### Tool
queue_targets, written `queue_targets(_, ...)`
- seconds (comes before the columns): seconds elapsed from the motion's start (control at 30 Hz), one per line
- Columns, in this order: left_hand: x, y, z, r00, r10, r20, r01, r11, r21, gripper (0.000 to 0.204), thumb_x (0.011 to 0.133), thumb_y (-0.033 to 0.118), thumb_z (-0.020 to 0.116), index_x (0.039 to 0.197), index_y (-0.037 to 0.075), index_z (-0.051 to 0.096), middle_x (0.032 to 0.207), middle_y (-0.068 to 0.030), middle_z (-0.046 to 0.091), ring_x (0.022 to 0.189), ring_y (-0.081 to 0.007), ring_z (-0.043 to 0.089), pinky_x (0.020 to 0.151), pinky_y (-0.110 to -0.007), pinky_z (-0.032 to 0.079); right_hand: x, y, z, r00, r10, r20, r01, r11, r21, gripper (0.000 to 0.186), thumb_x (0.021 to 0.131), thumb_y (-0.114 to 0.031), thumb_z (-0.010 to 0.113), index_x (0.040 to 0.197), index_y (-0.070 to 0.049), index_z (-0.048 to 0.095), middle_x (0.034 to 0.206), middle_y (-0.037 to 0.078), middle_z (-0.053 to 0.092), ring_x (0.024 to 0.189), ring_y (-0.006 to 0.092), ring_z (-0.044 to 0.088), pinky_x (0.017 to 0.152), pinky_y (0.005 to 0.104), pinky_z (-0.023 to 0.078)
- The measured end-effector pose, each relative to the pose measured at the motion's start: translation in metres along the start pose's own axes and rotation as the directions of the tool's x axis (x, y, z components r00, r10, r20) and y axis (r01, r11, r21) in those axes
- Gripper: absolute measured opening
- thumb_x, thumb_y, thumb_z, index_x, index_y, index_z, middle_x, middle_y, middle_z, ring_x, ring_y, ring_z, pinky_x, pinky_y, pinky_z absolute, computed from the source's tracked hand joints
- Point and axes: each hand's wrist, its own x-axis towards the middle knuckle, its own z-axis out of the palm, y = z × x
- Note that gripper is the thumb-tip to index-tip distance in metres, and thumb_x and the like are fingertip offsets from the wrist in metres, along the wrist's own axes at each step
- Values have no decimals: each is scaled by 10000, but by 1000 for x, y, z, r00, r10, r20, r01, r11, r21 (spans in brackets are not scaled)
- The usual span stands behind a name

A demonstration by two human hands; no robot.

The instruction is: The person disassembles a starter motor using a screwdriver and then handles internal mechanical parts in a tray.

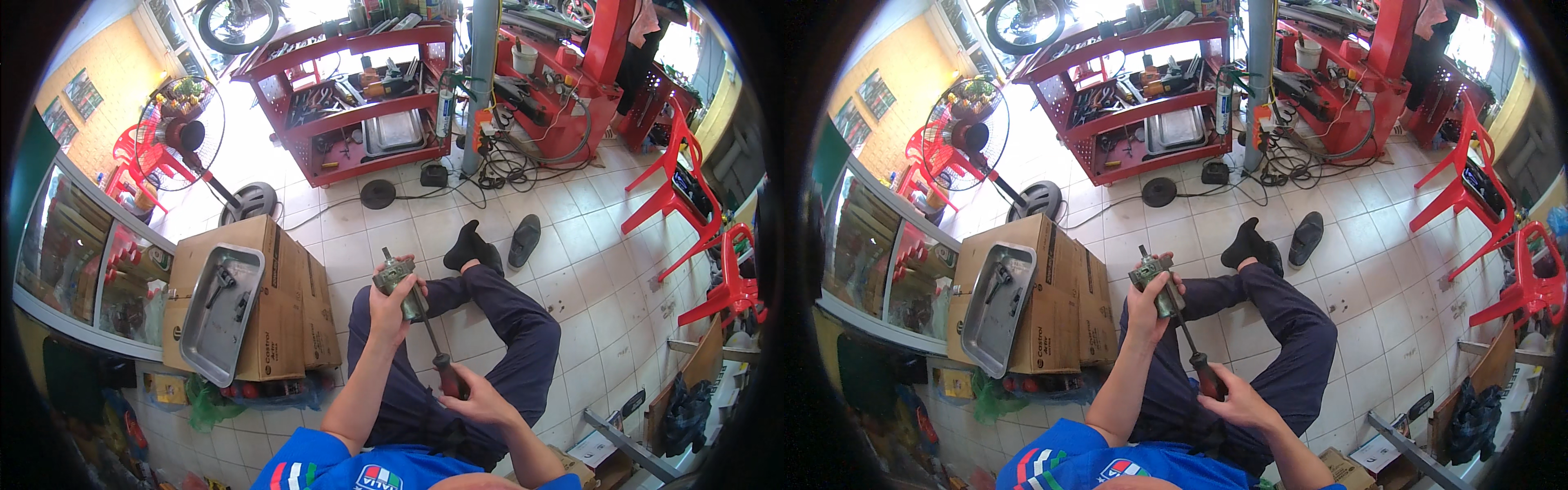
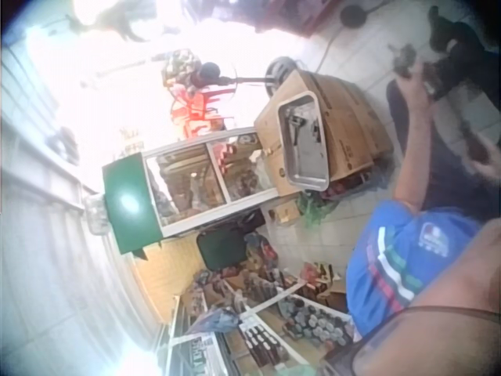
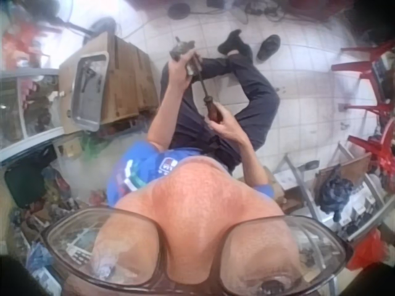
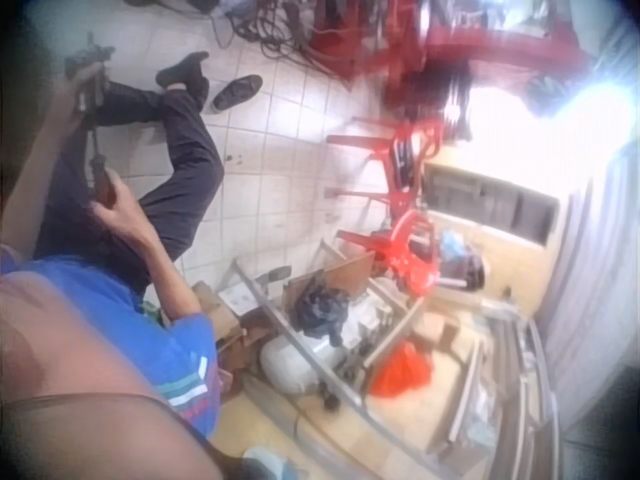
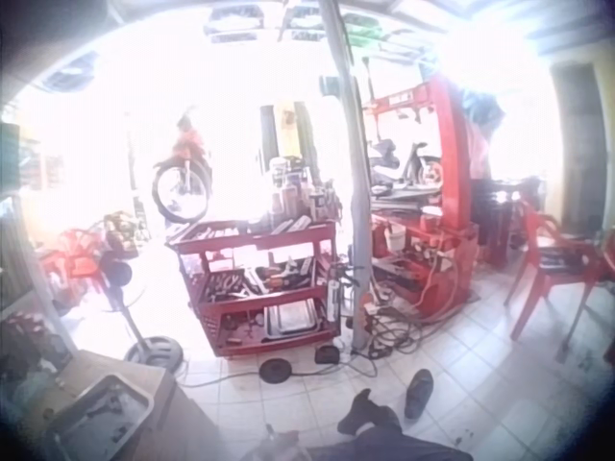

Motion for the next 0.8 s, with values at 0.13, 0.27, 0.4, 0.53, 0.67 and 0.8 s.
queue_targets(0.13, -2, 5, 4, 1000, 13, 14, -12, 998, -56, 341, 924, 59, 601, 1220, 47, 433, 1290, -152, 534, 827, -215, 630, 656, -332, 574, -2, -14, 9, 978, 181, -107, -151, 958, 245, 662, 870, -240, 726, 1424, -46, 420, 1014, 74, 613, 929, 157, 598, 848, 317, 485)
queue_targets(0.27, -2, 1, 5, 999, 17, -28, -19, 998, -62, 321, 928, 64, 604, 1206, 51, 444, 1272, -143, 539, 831, -209, 625, 661, -333, 573, 4, 2, 4, 983, 185, 6, -185, 982, 50, 683, 865, -220, 753, 1430, -50, 409, 1085, 97, 630, 1015, 160, 609, 871, 316, 490)
queue_targets(0.4, -2, 8, 7, 1000, -15, -19, 15, 999, -35, 313, 924, 44, 606, 1195, 47, 449, 1271, -150, 536, 840, -205, 620, 680, -339, 575, -2, 6, 1, 996, 90, 0, -88, 972, 216, 661, 854, -196, 771, 1403, -60, 428, 1071, 98, 629, 962, 154, 619, 837, 302, 499)
queue_targets(0.53, -2, 8, 6, 1000, -15, 8, 16, 999, -32, 325, 916, 29, 607, 1197, 42, 444, 1274, -156, 533, 842, -206, 621, 693, -344, 578, -2, -21, 3, 966, 212, -150, -131, 896, 424, 580, 861, -180, 751, 1355, -58, 473, 1012, 67, 609, 836, 127, 605, 787, 281, 494)
queue_targets(0.67, -3, 2, 7, 999, 8, -46, -11, 998, -58, 425, 891, 19, 639, 1257, 36, 424, 1016, -144, 603, 797, -214, 642, 665, -305, 559, 0, -13, -5, 963, 268, 34, -270, 944, 188, 604, 860, -209, 764, 1364, -56, 468, 999, 55, 600, 799, 107, 595, 718, 261, 502)
queue_targets(0.8, -1, 5, 4, 1000, -20, 6, 20, 999, -37, 349, 907, 44, 598, 1214, 50, 432, 1286, -152, 531, 840, -213, 626, 696, -342, 573, -2, 8, -3, 999, 30, 42, -37, 983, 178, 673, 869, -227, 759, 1423, -57, 418, 956, 45, 590, 794, 97, 587, 660, 239, 492)
